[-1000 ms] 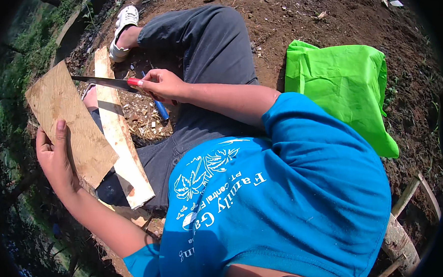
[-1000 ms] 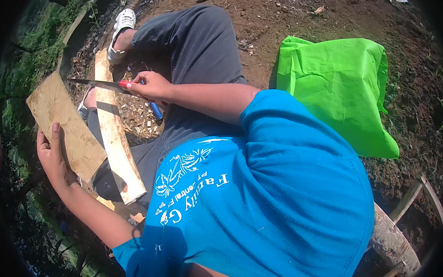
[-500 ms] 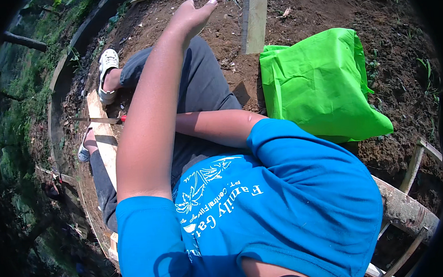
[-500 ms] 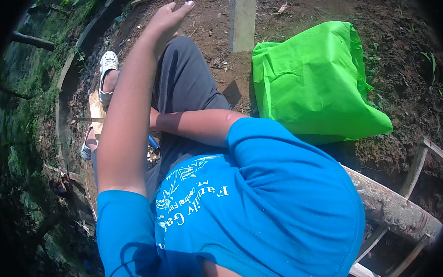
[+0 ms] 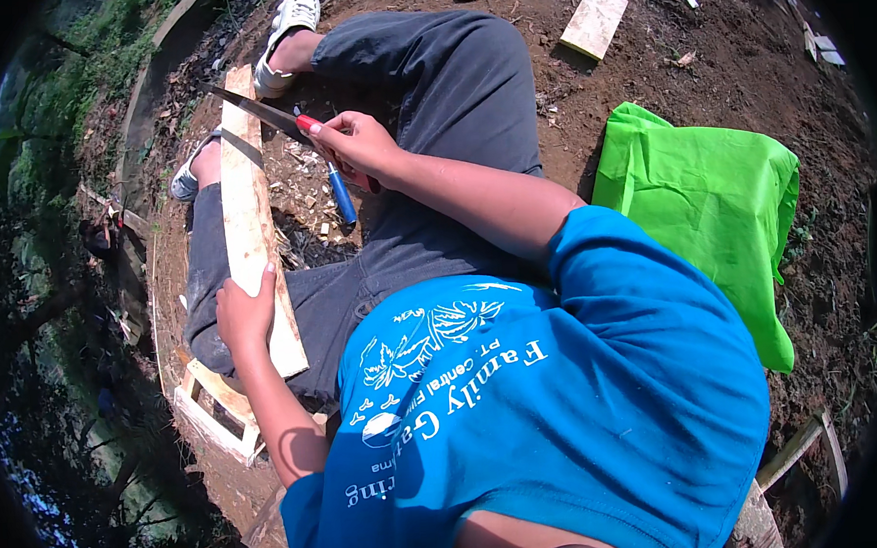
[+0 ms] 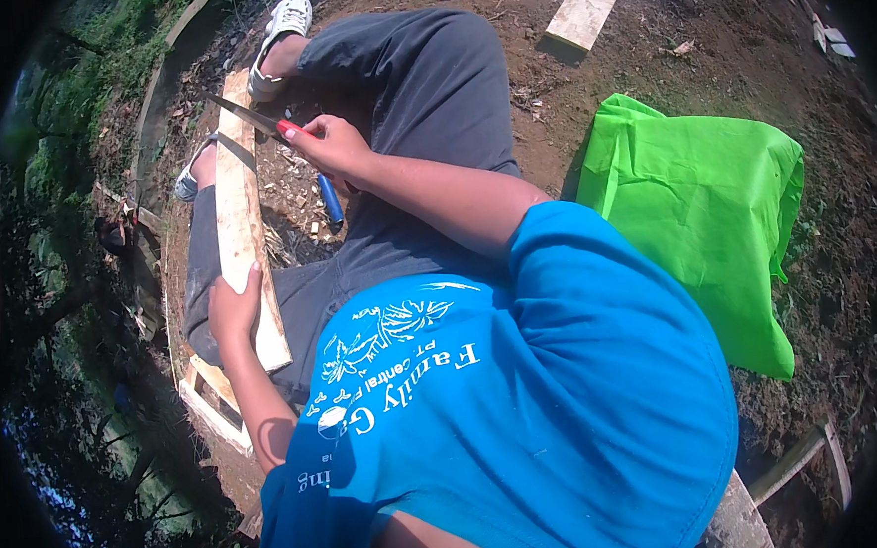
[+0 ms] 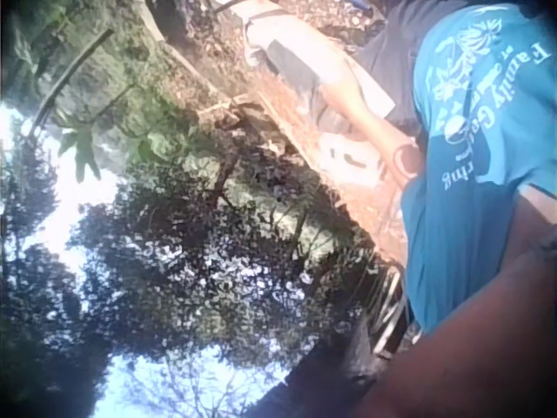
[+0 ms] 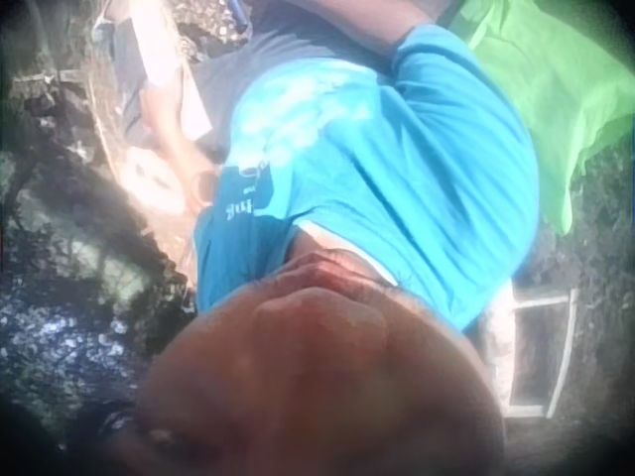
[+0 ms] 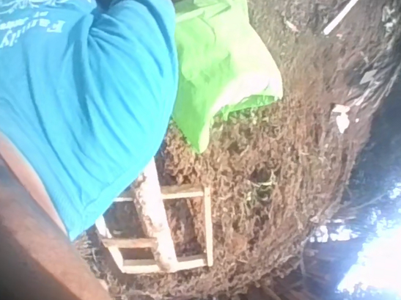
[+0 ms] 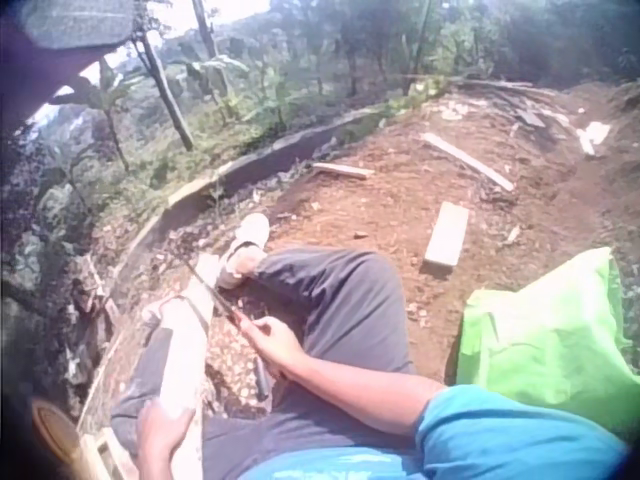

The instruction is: The person saws a piece of wood while sitting on the ground, then handles and compares several small wooden boards and blocks.

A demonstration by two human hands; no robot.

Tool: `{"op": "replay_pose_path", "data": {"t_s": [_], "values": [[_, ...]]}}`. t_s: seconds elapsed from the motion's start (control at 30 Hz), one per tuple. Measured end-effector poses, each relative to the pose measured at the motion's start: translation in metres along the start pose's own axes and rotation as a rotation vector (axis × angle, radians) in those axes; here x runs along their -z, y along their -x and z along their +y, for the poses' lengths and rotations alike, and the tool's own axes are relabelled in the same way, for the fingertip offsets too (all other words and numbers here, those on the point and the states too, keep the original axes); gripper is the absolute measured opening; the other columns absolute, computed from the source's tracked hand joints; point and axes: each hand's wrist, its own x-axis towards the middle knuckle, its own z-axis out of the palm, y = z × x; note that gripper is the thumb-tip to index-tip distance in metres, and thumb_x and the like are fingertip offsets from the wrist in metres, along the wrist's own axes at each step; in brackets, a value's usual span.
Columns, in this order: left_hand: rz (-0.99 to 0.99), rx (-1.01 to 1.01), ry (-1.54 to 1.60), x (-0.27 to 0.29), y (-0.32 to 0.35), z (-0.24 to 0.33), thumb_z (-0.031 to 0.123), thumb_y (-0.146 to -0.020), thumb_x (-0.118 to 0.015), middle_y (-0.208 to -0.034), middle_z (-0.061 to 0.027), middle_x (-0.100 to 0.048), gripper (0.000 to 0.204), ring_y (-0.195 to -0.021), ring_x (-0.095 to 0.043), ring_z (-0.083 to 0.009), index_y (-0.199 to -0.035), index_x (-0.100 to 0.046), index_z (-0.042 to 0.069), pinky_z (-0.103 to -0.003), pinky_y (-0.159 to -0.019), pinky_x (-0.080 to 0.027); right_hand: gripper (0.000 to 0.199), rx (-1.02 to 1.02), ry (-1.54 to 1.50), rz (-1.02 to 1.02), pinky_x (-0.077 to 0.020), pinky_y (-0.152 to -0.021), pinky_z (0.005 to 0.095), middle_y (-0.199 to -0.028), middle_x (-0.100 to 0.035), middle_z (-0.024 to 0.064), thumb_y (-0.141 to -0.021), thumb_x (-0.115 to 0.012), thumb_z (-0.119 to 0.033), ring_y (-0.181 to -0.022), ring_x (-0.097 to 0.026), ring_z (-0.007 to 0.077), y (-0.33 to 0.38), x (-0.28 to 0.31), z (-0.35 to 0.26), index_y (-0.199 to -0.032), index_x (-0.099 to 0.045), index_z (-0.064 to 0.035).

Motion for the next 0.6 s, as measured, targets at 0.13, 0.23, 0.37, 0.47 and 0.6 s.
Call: {"op": "replay_pose_path", "data": {"t_s": [0.13, 0.23, 0.37, 0.47, 0.6], "values": [[0.047, 0.058, 0.055, 0.004, 0.019, 0.014, 0.067, -0.06, -0.087, -0.115, -0.0249, -0.071, 0.093, -0.104, -0.071, -0.0397, -0.114, -0.059, -0.004, -0.05, -0.087, -0.057, 0.05, 0.007, 0.073, -0.008, -0.0435, -0.048, 0.0272, -0.074, -0.064, 0.0048, -0.093, -0.074, -0.04, -0.055, -0.057, 0.0092, 0.004, -0.002, 0.004, -0.113, -0.062, 0.0046], [0.008, 0.026, 0.05, 0.012, 0.014, 0.012, 0.064, -0.061, -0.088, -0.111, -0.0243, -0.072, 0.093, -0.104, -0.072, -0.0385, -0.117, -0.057, -0.003, -0.048, -0.088, -0.057, 0.046, 0.029, 0.04, -0.02, -0.0461, -0.05, 0.0262, -0.073, -0.062, 0.0039, -0.097, -0.07, -0.04, -0.054, -0.055, 0.0085, 0.014, 0.003, -0.005, -0.113, -0.063, 0.003], [-0.004, -0.041, 0.227, 0.004, 0.002, -0.011, 0.063, -0.058, -0.089, -0.115, -0.0281, -0.071, 0.099, -0.108, -0.071, -0.0386, -0.121, -0.059, -0.008, -0.046, -0.092, -0.057, 0.042, 0.103, 0.026, -0.049, -0.0474, -0.058, 0.0239, -0.082, -0.063, 0.0019, -0.099, -0.07, -0.035, -0.064, -0.056, 0.006, 0.022, 0.009, -0.009, -0.115, -0.062, 0.0027], [0.02, -0.144, 0.184, 0.018, -0.002, -0.02, 0.065, -0.056, -0.089, -0.112, -0.0261, -0.072, 0.099, -0.107, -0.072, -0.0351, -0.118, -0.061, -0.007, -0.045, -0.088, -0.058, 0.042, 0.168, 0.039, -0.064, -0.0467, -0.065, 0.0222, -0.091, -0.065, 0.0023, -0.099, -0.069, -0.032, -0.072, -0.056, 0.005, 0.047, -0.001, -0.03, -0.12, -0.062, 0.0033], [0.099, -0.315, 0.118, 0.035, -0.042, -0.035, 0.063, -0.054, -0.089, -0.113, -0.0261, -0.072, 0.097, -0.107, -0.071, -0.0369, -0.116, -0.062, -0.007, -0.046, -0.089, -0.057, 0.046, 0.237, 0.05, -0.12, -0.0464, -0.068, 0.023, -0.096, -0.064, 0.0019, -0.1, -0.068, -0.03, -0.077, -0.055, 0.0054, 0.078, -0.019, -0.055, -0.13, -0.059, 0.0045]]}}
